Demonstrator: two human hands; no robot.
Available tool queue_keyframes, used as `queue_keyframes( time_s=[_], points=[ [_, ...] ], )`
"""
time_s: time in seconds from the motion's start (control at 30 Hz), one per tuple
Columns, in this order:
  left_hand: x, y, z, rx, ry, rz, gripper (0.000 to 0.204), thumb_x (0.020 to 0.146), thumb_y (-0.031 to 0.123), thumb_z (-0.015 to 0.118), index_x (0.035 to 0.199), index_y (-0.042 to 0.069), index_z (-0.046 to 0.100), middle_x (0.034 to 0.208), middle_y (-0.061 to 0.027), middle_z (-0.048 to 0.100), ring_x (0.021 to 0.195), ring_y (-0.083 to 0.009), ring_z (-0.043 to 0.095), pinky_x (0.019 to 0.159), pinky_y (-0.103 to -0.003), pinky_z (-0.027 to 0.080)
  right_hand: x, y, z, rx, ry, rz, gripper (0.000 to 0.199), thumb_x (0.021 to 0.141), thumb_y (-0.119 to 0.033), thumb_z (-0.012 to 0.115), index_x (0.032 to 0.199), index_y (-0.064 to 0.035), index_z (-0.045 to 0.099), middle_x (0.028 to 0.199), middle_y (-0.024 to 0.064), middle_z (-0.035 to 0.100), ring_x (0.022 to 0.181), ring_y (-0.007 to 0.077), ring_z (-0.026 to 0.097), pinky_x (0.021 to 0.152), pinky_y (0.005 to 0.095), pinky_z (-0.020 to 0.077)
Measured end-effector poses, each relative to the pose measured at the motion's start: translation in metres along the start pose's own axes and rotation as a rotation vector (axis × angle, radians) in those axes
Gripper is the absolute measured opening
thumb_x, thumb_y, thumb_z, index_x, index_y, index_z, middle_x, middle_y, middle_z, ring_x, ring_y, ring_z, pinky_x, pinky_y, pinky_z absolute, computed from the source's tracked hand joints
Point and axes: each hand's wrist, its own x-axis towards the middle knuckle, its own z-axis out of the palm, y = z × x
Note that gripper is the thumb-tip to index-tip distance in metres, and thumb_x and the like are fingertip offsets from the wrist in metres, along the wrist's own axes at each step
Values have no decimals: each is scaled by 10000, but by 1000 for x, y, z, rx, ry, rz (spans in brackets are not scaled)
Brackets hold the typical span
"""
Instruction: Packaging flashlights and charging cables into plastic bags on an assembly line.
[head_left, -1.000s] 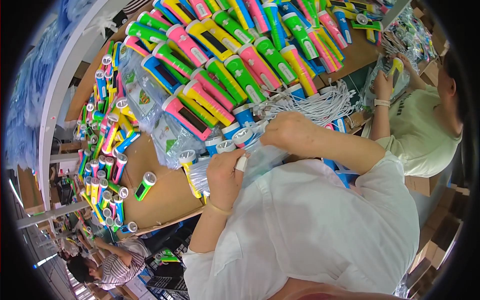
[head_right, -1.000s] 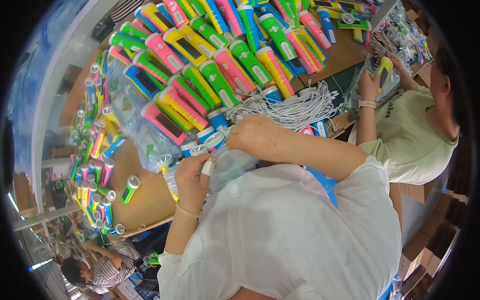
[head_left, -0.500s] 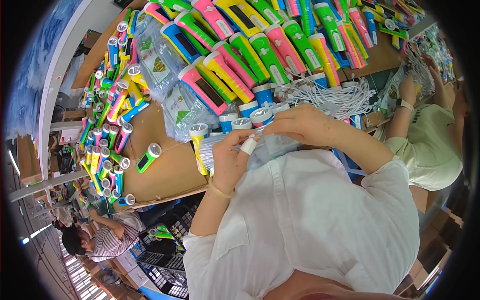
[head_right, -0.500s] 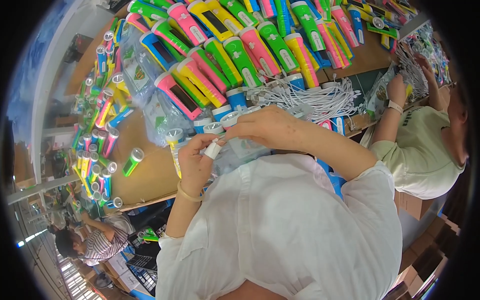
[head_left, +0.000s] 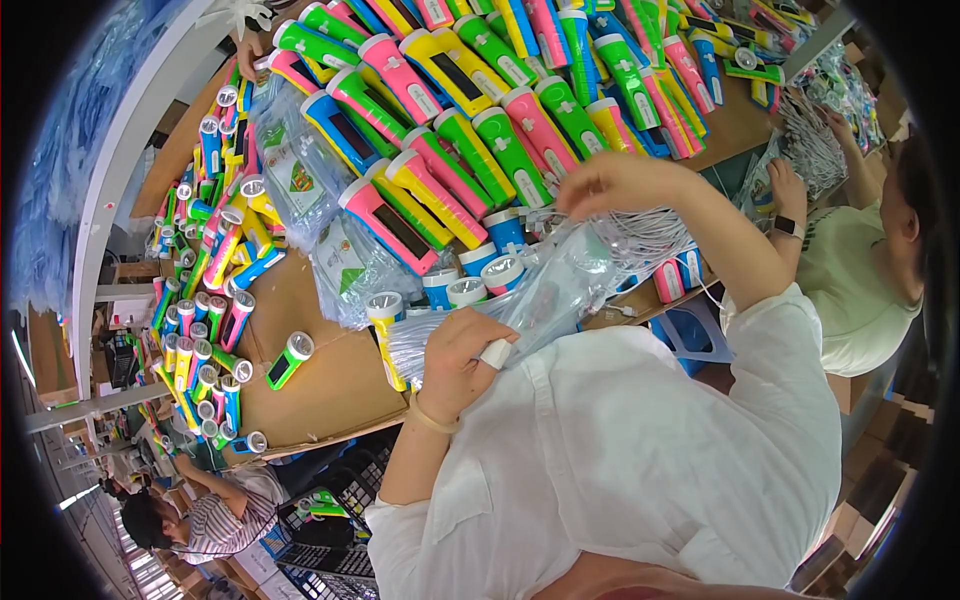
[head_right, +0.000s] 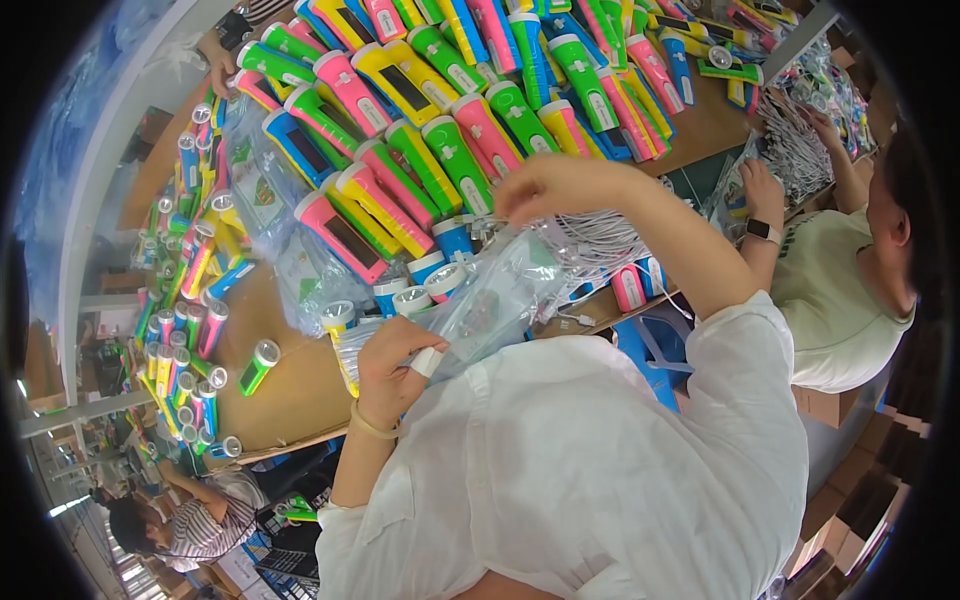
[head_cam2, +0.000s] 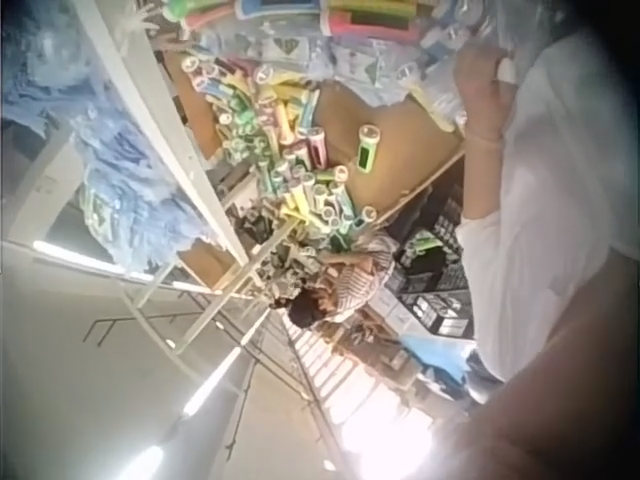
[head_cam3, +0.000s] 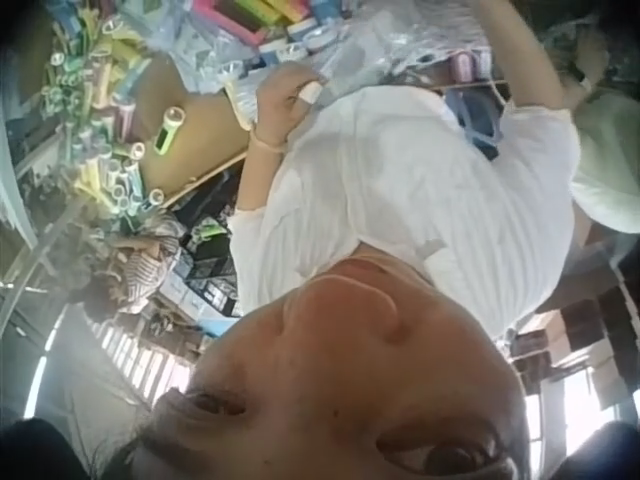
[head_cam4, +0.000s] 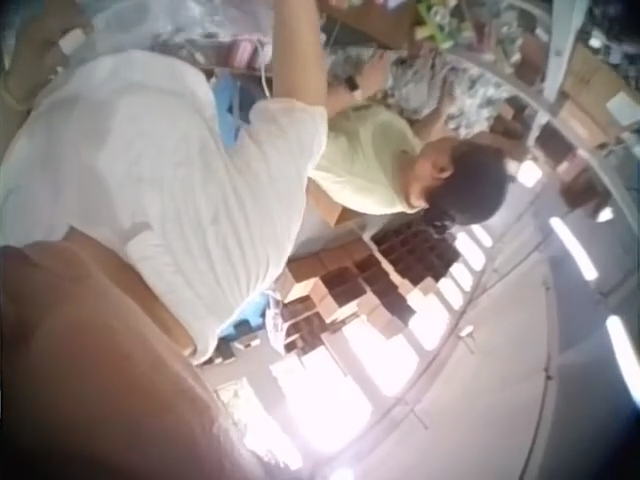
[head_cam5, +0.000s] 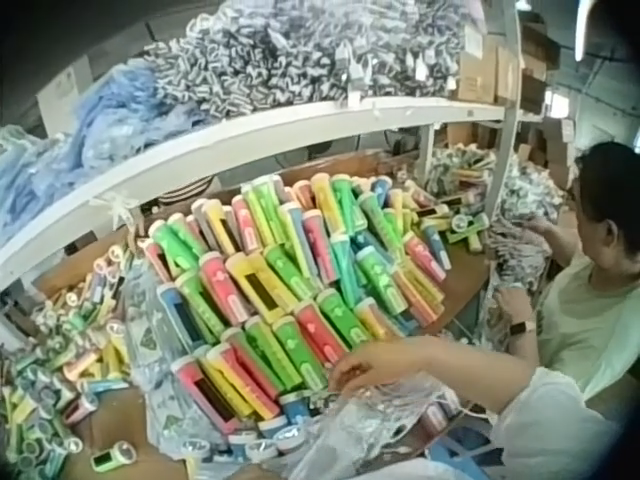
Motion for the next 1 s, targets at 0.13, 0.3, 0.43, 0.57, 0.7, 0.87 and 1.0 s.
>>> queue_keyframes(
  time_s=[0.13, 0.3, 0.43, 0.57, 0.7, 0.87, 1.0],
  points=[
    [6, 2, 8, -45, -29, 198, 257, 676, -41, 678, 910, 64, 694, 1044, -98, 691, 895, -287, 664, 763, -374, 536, 68, 17, -81, -327, 838, -24, 561, 925, -228, 729, 1411, -64, 501, 1181, 96, 689, 983, 190, 672, 814, 345, 548],
    [11, 3, 13, -25, -183, 315, 347, 619, -29, 633, 947, 72, 683, 1042, -77, 682, 940, -310, 662, 805, -387, 535, 139, 5, -120, -717, 1184, 148, 920, 867, -379, 755, 1519, 34, 256, 1140, 243, 669, 925, 418, 685, 770, 478, 569],
    [9, 5, 16, -55, -146, 299, 296, 668, -26, 664, 946, 75, 685, 1015, -89, 681, 919, -308, 661, 785, -389, 537, 166, 60, -160, -718, 1221, 364, 968, 831, -429, 766, 1531, -9, 244, 1135, 267, 665, 876, 398, 706, 724, 503, 569],
    [1, 0, 14, -122, -33, 120, 194, 772, -6, 710, 952, 64, 688, 956, -105, 674, 873, -296, 658, 753, -369, 539, 139, 27, -111, -366, 1114, -11, 776, 876, -454, 736, 1415, 18, 440, 1144, 234, 673, 1009, 356, 688, 882, 445, 539],
    [2, -6, 12, -191, -12, 54, 149, 812, -2, 714, 950, 51, 689, 934, -108, 670, 864, -287, 660, 750, -352, 536, 75, 8, -29, 165, 670, -109, 540, 959, -244, 678, 1414, -34, 476, 1089, 133, 678, 974, 182, 651, 852, 309, 518],
    [8, -4, 18, -171, -2, 108, 148, 813, 7, 722, 951, 51, 689, 917, -106, 662, 850, -288, 650, 746, -358, 531, 31, 1, 28, -119, 486, -5, 509, 915, -152, 706, 1392, -110, 535, 1096, 128, 663, 1029, 253, 665, 892, 373, 519],
    [7, -2, 19, -161, -2, 88, 159, 800, 1, 732, 944, 50, 686, 912, -104, 660, 839, -286, 649, 730, -360, 529, 34, 12, 44, -933, 791, -157, 594, 802, -235, 797, 1354, -144, 596, 1244, 113, 608, 1133, 306, 607, 911, 454, 516]
  ],
)
